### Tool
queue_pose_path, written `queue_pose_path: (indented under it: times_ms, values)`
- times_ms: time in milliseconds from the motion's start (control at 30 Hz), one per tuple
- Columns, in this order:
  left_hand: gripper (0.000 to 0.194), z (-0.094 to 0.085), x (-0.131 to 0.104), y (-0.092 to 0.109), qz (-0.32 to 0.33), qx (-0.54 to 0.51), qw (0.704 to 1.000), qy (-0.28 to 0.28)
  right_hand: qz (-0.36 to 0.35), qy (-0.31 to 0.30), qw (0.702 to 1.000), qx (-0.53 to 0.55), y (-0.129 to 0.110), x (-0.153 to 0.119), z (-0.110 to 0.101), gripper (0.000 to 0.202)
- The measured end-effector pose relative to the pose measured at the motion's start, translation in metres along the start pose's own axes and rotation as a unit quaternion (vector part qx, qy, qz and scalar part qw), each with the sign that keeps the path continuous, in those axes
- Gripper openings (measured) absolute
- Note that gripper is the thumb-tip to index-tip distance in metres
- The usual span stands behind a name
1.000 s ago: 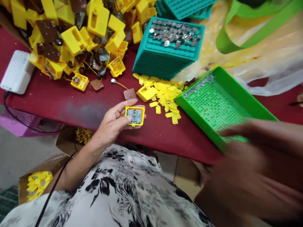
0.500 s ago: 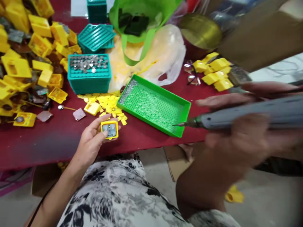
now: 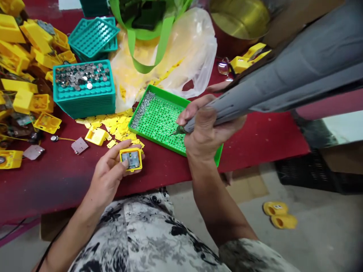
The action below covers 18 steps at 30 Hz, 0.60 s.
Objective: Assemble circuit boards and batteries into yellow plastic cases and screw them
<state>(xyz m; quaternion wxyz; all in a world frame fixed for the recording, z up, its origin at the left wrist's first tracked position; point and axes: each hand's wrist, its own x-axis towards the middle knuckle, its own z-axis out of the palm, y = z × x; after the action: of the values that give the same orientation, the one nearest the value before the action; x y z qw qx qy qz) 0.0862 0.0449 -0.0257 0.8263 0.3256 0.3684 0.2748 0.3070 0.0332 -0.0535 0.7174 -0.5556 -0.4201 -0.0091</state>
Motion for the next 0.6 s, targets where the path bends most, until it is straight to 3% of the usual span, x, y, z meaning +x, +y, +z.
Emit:
queue_pose_path:
  times_ms: [100, 233, 400, 600]
  values:
    - [0.037, -0.0003, 0.0015, 0.0013, -0.006, 0.006, 1.0, 0.004, -0.056, 0.045, 0.996, 0.052, -0.0057, 0.0005, 0.0043, 0.036]
    - [0.04, -0.0016, 0.0027, 0.0017, -0.015, 0.013, 1.0, 0.011, -0.042, 0.042, 0.998, 0.027, -0.0088, 0.003, 0.0067, 0.044]
    - [0.041, -0.0031, 0.0036, 0.0014, -0.021, 0.017, 1.0, 0.014, -0.064, 0.043, 0.993, 0.09, -0.006, 0.004, 0.0067, 0.036]
    - [0.039, -0.002, 0.0021, 0.0021, -0.026, 0.017, 0.999, 0.009, -0.054, 0.043, 0.995, 0.068, -0.0018, 0.0026, 0.0086, 0.037]
